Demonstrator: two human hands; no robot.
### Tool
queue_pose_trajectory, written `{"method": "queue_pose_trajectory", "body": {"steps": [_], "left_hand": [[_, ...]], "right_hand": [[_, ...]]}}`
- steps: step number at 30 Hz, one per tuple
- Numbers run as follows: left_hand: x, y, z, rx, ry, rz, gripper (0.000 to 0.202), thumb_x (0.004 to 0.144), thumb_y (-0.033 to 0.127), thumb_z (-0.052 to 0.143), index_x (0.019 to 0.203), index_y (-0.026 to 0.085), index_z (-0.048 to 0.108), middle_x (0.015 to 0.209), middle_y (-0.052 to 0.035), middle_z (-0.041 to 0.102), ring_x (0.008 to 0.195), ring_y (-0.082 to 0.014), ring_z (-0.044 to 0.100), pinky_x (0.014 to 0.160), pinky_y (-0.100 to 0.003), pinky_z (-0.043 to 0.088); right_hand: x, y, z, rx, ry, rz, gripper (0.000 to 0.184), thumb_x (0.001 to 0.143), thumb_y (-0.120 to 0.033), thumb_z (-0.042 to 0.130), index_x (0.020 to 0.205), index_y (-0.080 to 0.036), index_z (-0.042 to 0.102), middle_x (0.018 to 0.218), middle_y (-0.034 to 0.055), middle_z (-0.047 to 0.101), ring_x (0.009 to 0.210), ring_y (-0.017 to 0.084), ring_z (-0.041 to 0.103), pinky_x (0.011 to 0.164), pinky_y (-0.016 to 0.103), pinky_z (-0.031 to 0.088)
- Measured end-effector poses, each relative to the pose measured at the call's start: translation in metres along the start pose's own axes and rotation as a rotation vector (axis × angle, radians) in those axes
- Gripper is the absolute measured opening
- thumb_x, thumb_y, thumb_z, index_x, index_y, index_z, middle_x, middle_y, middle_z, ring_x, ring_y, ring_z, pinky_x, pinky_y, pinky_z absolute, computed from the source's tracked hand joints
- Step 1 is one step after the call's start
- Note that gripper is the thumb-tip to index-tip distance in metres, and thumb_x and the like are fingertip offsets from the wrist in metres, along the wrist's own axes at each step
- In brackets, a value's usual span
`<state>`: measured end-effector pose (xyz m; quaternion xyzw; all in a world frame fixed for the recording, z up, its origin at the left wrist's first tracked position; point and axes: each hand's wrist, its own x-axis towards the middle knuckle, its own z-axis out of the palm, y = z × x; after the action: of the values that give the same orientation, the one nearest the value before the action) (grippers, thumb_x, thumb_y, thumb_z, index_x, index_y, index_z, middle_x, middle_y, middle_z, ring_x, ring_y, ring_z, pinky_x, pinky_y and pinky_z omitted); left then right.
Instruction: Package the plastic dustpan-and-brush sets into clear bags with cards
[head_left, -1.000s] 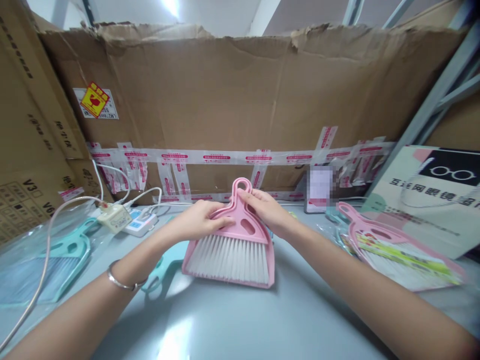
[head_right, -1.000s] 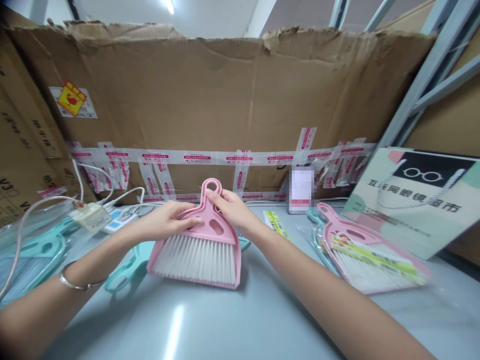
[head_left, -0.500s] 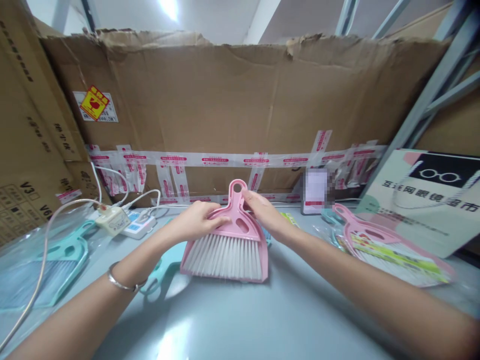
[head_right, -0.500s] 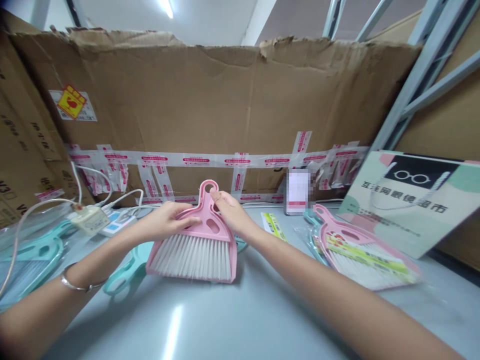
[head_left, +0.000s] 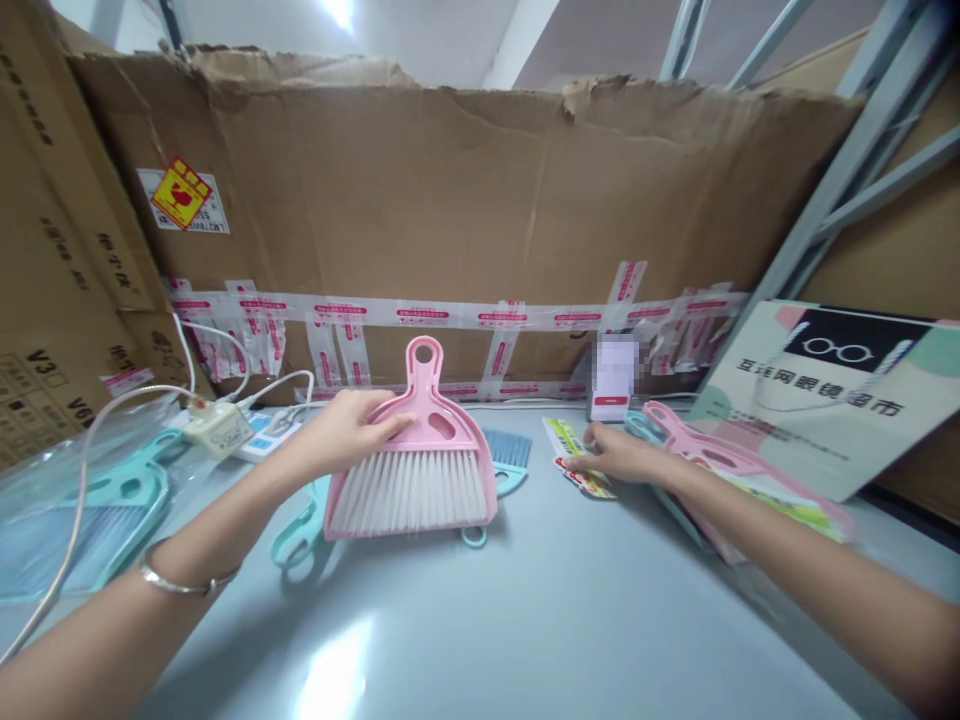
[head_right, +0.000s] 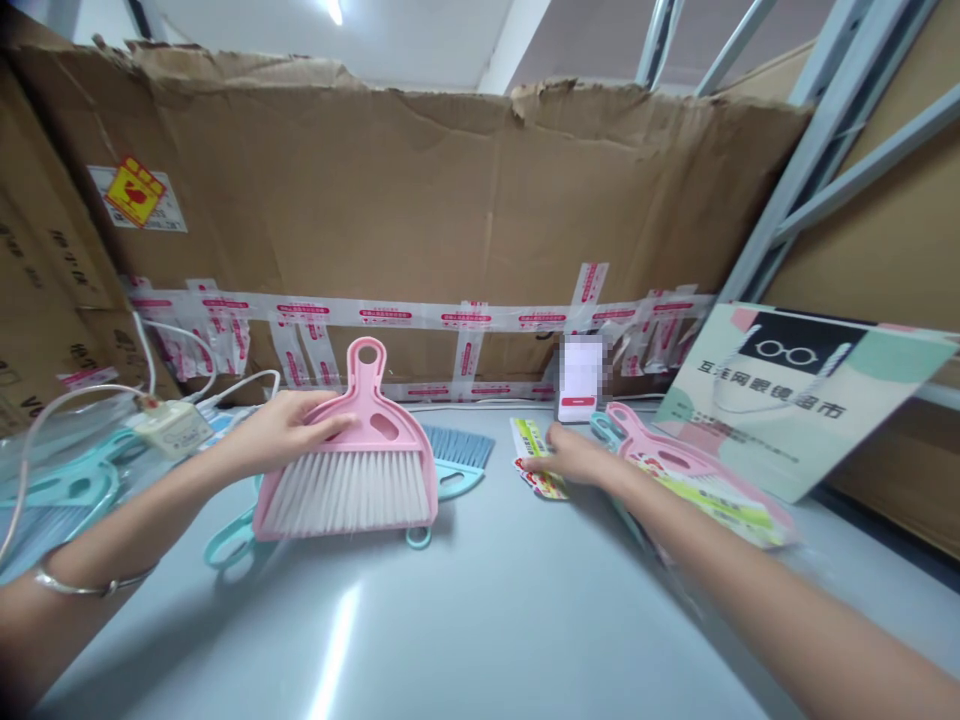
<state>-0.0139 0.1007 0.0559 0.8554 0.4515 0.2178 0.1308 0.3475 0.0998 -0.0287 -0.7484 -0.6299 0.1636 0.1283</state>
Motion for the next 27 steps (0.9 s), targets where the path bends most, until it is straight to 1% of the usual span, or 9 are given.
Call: {"method": "queue_pose_trajectory", "body": {"steps": [3,7,12,17,20,22,24,26,27], "left_hand": [[-0.009,-0.008,0.004,-0.026,0.033,-0.047,0.036,0.080,0.048,0.042,0.063,0.017,0.046,0.060,0.0026,0.044,0.059,-0.0130,0.040,0.053,-0.023,0.028],[-0.016,-0.014,0.013,-0.101,0.038,-0.060,0.035,0.081,0.047,0.042,0.068,0.016,0.052,0.064,0.0015,0.047,0.062,-0.0141,0.043,0.057,-0.023,0.030],[-0.020,-0.016,0.016,-0.159,0.060,-0.102,0.035,0.079,0.047,0.043,0.066,0.015,0.051,0.062,0.0021,0.047,0.062,-0.0138,0.043,0.056,-0.023,0.032],[-0.020,-0.020,0.019,-0.163,0.061,-0.146,0.037,0.079,0.050,0.044,0.070,0.015,0.054,0.065,0.0016,0.051,0.064,-0.0152,0.046,0.058,-0.024,0.033],[-0.019,-0.017,0.021,-0.196,0.069,-0.176,0.035,0.079,0.048,0.045,0.069,0.016,0.054,0.065,0.0015,0.052,0.064,-0.0158,0.048,0.058,-0.024,0.034],[-0.020,-0.014,0.022,-0.251,0.075,-0.201,0.035,0.079,0.048,0.045,0.071,0.015,0.055,0.069,0.0003,0.056,0.068,-0.0176,0.051,0.061,-0.026,0.037],[-0.020,-0.010,0.023,-0.323,0.076,-0.230,0.037,0.079,0.049,0.045,0.079,0.015,0.057,0.081,-0.0030,0.062,0.078,-0.0212,0.055,0.070,-0.030,0.040],[-0.021,-0.008,0.026,-0.393,0.083,-0.262,0.039,0.079,0.051,0.046,0.090,0.015,0.058,0.096,-0.0066,0.064,0.090,-0.0247,0.056,0.081,-0.035,0.041],[-0.022,-0.007,0.028,-0.432,0.092,-0.276,0.041,0.079,0.052,0.046,0.093,0.015,0.058,0.101,-0.0077,0.064,0.095,-0.0257,0.056,0.085,-0.036,0.040]], "right_hand": [[0.000,0.000,0.005,0.013,0.004,0.049,0.057,0.051,-0.044,0.074,0.097,-0.015,0.054,0.095,0.0136,0.063,0.088,0.030,0.058,0.066,0.033,0.042],[0.000,0.002,0.010,0.128,-0.009,0.074,0.064,0.052,-0.035,0.075,0.107,-0.014,0.050,0.079,0.0079,0.064,0.073,0.025,0.060,0.059,0.031,0.041],[-0.002,0.008,0.017,0.373,0.035,0.050,0.047,0.069,-0.032,0.059,0.112,-0.019,0.043,0.068,0.0006,0.058,0.061,0.018,0.060,0.055,0.028,0.044],[-0.008,0.004,0.008,0.625,0.152,-0.035,0.040,0.068,-0.038,0.059,0.102,-0.021,0.046,0.060,-0.0046,0.051,0.055,0.015,0.055,0.054,0.027,0.043],[-0.022,-0.018,-0.002,0.857,0.294,-0.099,0.031,0.064,-0.039,0.065,0.088,-0.021,0.056,0.060,-0.0028,0.055,0.057,0.015,0.056,0.055,0.028,0.044],[-0.038,-0.044,-0.006,1.024,0.409,-0.130,0.027,0.063,-0.038,0.069,0.081,-0.021,0.060,0.071,0.0023,0.064,0.065,0.017,0.060,0.062,0.031,0.048],[-0.062,-0.075,-0.003,1.150,0.487,-0.213,0.025,0.067,-0.038,0.067,0.085,-0.022,0.063,0.082,0.0048,0.068,0.075,0.020,0.064,0.072,0.035,0.051],[-0.087,-0.104,0.007,1.162,0.419,-0.408,0.024,0.075,-0.036,0.063,0.096,-0.025,0.064,0.098,0.0057,0.069,0.091,0.022,0.064,0.083,0.039,0.051],[-0.098,-0.117,0.014,1.153,0.287,-0.532,0.026,0.077,-0.034,0.062,0.102,-0.026,0.064,0.108,0.0058,0.066,0.100,0.022,0.062,0.088,0.040,0.049]]}}
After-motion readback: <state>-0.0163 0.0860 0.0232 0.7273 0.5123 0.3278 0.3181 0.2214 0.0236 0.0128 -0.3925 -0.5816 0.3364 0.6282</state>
